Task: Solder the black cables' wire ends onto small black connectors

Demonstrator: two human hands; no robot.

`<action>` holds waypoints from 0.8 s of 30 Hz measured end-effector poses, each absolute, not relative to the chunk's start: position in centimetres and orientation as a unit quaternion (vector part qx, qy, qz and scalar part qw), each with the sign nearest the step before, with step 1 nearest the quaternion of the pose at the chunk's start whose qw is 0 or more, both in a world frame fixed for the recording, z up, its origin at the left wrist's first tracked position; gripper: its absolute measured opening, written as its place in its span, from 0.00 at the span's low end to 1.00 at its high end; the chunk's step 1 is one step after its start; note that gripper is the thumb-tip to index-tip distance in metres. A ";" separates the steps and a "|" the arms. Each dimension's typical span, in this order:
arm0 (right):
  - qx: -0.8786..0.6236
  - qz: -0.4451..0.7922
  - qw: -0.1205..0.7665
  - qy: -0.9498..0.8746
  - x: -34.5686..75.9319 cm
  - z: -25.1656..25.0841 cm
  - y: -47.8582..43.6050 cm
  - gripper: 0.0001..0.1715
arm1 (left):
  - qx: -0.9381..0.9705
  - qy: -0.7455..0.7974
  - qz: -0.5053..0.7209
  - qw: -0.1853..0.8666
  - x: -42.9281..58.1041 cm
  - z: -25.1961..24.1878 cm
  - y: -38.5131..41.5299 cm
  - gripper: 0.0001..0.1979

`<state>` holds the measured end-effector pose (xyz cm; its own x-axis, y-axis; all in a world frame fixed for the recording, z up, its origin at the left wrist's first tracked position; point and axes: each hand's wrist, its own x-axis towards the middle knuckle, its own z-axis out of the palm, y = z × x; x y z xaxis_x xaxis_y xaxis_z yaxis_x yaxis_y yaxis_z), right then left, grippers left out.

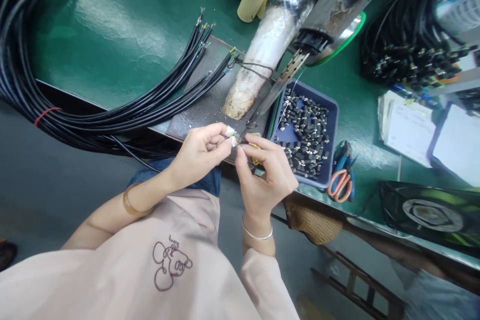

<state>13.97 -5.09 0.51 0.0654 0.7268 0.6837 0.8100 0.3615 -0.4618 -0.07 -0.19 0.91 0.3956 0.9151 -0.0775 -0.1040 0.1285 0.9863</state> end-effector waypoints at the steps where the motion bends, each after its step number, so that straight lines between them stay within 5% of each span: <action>1: -0.561 -0.046 0.464 -0.684 14.0 0.5 -5.2 0.08 | 0.529 0.384 0.393 0.647 -0.1 1.0 -0.2 0.09; 11: -0.554 -0.045 0.431 -0.711 15.0 0.2 -6.1 0.08 | 0.535 0.390 0.365 0.655 0.1 0.4 -0.7 0.08; 17: -0.573 -0.058 0.541 -0.613 15.4 -0.2 -7.0 0.08 | 0.477 0.351 0.317 0.741 -0.4 0.7 -0.8 0.10; 24: -0.569 -0.042 0.364 -0.736 15.2 2.2 -7.7 0.10 | 0.410 0.276 0.286 0.821 -0.9 0.3 -0.2 0.16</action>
<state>15.18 -7.66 2.17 -0.0873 0.8075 0.5834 0.8685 0.3486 -0.3525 -0.88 -0.24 0.31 0.6845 0.6955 -0.2186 -0.2428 0.5002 0.8312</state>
